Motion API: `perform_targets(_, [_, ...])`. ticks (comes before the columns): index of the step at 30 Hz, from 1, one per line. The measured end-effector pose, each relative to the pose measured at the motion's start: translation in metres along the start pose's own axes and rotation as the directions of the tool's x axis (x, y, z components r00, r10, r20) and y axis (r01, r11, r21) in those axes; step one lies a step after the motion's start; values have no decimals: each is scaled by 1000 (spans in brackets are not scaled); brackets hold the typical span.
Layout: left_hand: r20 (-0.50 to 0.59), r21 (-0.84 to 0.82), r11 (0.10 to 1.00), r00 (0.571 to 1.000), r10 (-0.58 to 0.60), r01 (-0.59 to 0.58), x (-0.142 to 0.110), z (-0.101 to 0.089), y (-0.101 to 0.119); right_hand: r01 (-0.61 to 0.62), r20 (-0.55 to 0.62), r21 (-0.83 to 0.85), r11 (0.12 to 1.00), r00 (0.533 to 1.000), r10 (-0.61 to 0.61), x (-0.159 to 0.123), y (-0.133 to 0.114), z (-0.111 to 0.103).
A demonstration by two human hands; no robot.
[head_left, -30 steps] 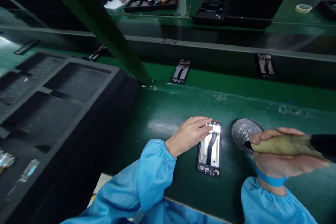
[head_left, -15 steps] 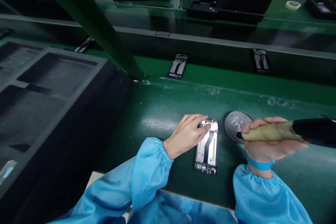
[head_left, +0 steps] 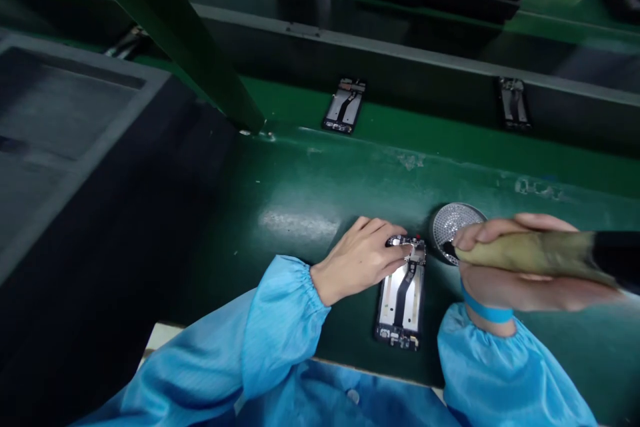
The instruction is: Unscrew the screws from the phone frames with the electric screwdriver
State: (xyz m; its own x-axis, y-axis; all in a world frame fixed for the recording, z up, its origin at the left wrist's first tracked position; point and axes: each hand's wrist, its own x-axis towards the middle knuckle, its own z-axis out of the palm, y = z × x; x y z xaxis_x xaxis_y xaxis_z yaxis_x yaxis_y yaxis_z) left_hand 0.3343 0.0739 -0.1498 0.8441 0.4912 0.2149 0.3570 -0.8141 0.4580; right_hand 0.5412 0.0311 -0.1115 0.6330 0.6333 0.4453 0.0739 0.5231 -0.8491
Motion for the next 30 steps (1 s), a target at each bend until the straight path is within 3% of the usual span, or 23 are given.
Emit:
perform_targets(5, [-5,-12,1000,1000,4,-4,0,-1,1,94,83,-33,995,992,-91,-5,18,13])
perform_targets(18, [-16,-13,1000,1000,-7,7,-1,1,1,72,161,-42,997,985,-64,-12,21,17])
perform_targets(24, [-26,-10,1000,1000,9,-10,-2,-1,1,153,12,-52,987,988,-153,1,10,8])
perform_targets(30, [-40,-31,999,999,10,-11,-4,2,-2,62,51,-24,998,997,-61,4,18,2])
